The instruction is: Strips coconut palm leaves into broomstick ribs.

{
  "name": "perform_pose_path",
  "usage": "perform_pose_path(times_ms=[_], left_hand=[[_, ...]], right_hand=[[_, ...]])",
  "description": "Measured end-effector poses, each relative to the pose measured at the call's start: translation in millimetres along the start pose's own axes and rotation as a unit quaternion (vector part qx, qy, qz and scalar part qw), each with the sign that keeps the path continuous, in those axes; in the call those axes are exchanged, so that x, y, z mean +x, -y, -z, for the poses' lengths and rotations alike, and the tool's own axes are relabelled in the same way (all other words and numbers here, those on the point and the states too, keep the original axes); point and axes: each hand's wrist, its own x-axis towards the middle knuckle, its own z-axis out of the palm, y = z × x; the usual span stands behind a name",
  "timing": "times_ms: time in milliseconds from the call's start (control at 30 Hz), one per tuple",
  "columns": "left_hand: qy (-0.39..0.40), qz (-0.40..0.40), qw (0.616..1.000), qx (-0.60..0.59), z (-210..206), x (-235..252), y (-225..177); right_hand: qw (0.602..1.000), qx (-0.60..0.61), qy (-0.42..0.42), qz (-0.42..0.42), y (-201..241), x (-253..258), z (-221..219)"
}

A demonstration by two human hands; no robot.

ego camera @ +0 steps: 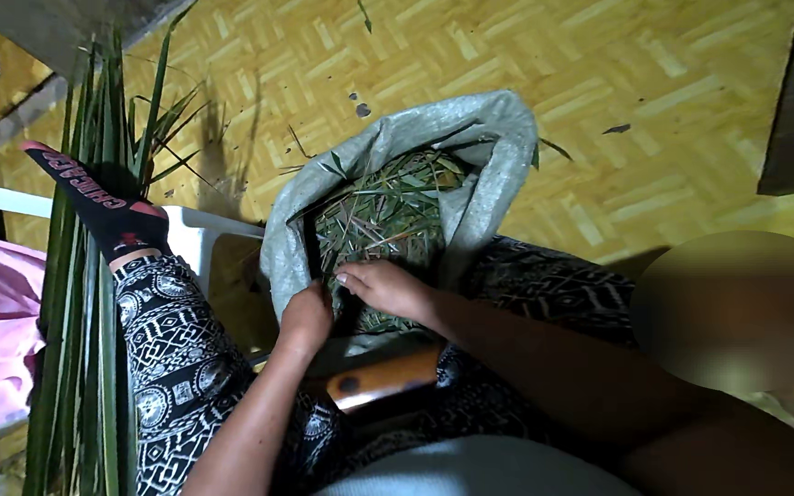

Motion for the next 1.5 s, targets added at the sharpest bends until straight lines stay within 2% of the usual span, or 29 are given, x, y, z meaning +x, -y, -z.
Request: perform_pose_path(times_ms=[267,467,633,733,867,967,1067,1167,1233,1300,1500], left_hand=[[0.009,0.024,0.993,0.113,-3.8,-8.3,-18.8],[0.000,0.025,0.992,0.122,-2.6,-12.1,-20.4],[-0.005,0.020,0.995,0.095,6.4,-22.8,-30.1],[-0.011,0.010,0.996,0.088,4.3,-21.6,-24.2],[-0.024,0.003,0.995,0.094,-0.1,-16.9,-14.3],[-0.013,0.013,0.995,0.098,4.9,-21.1,-24.8],[-0.025,0.005,0.993,0.112,3.1,-21.9,-26.7],[-0.028,0.005,0.992,0.121,2.7,-22.7,-27.8],[-0.024,0.007,0.992,0.123,3.1,-23.7,-29.2],[-0.046,-0.007,0.992,0.118,-1.3,-19.7,-21.2],[-0.049,-0.036,0.997,0.045,-2.7,-18.0,-8.8]], right_hand=[[0.993,-0.080,-0.013,-0.081,5.8,-0.6,-3.8],[0.983,-0.156,-0.060,-0.076,-0.5,3.1,-7.4],[0.970,-0.193,-0.132,-0.073,-10.4,11.3,-5.7],[0.960,-0.200,-0.168,-0.099,-15.8,15.3,2.4],[0.972,-0.126,-0.120,-0.155,-9.3,17.8,24.9],[0.991,-0.075,-0.064,-0.091,-4.3,10.6,21.2],[0.994,-0.078,-0.040,-0.059,-3.5,6.1,12.8],[0.981,-0.155,-0.057,-0.098,-4.0,8.7,16.0],[0.972,-0.174,-0.098,-0.125,-9.1,12.4,18.2],[0.968,-0.166,-0.127,-0.138,-12.3,15.5,18.6],[0.971,-0.133,-0.123,-0.153,-13.3,18.5,19.6]])
